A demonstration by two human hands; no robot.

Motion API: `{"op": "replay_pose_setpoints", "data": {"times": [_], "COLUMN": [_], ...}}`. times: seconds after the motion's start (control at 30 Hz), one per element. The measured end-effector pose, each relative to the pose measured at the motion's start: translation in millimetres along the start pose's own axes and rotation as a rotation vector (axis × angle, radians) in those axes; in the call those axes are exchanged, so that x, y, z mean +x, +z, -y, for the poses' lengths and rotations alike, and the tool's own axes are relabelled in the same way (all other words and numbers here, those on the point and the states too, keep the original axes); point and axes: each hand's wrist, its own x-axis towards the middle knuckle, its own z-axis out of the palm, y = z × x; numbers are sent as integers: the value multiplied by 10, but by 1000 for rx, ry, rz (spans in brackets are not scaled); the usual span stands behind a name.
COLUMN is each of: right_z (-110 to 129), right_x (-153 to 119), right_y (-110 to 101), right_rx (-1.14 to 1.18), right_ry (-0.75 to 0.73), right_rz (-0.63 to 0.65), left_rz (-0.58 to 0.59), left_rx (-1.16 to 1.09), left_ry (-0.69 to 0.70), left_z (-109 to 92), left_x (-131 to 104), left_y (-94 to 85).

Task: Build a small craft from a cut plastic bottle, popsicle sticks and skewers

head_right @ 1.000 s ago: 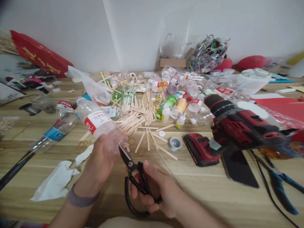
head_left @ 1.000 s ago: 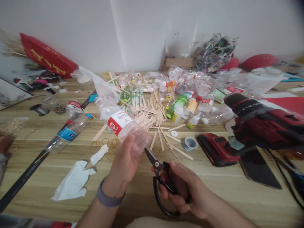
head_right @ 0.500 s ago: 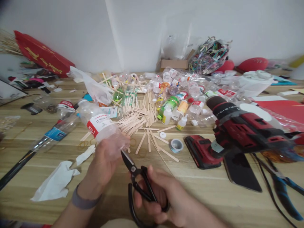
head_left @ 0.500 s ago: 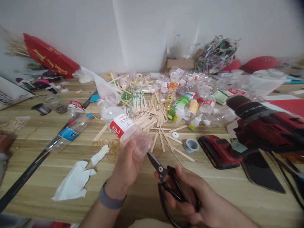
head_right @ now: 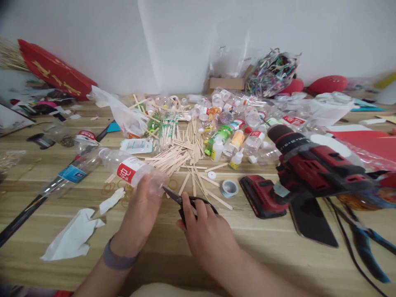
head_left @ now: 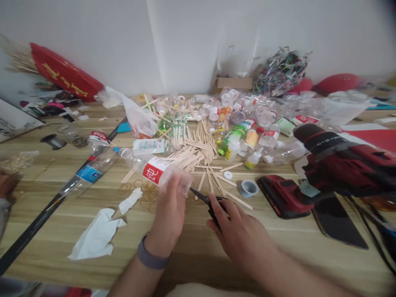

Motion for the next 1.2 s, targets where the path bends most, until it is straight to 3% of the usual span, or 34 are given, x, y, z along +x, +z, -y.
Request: {"op": "replay_pose_setpoints", "data": {"times": [0.07,0.2,0.27,0.3,0.37,0.5,0.57,0.6,0.67,0.73,0.87,0.97,1.0,1.07,1.13,1.2], "right_z": [4,13,29,42,67,55,36,34,51,79,79,49,51,79,112,115], "right_x": [37,48,25,14,0,17,34,43,61,70,29,-43,-62,-80,-67,-38], "right_y": [-76,-177,-157,-139,-107,-27,11,15,-22,-90,-92,34,60,50,-24,-93], "right_rx": [460,1625,1874,1854,1527,351,16,-26,144,577,1631,2060,2105,2005,1599,976], "right_ry": [105,587,651,626,467,92,30,15,5,106,543,584,558,504,413,209], "right_rz": [193,791,840,802,602,133,38,23,72,256,636,813,845,758,549,313], "left_rz": [-9,34,53,54,54,87,97,102,112,124,117,137,153,167,148,113], "left_rx": [-17,3,19,22,29,59,71,74,71,58,46,20,5,-23,-29,-17], "left_ry": [-14,-98,-132,-133,-75,94,120,127,127,106,-9,-100,-107,-101,-83,-34], "left_z": [-55,-206,-239,-238,-204,-94,-66,-63,-76,-104,-173,-226,-241,-261,-254,-214], "left_x": [-10,-28,-28,-25,-14,14,19,20,22,28,30,-4,-20,-47,-57,-46], "left_y": [-15,-33,-29,-25,-13,11,14,10,-10,-42,-89,-72,-57,-27,-5,-1]}}
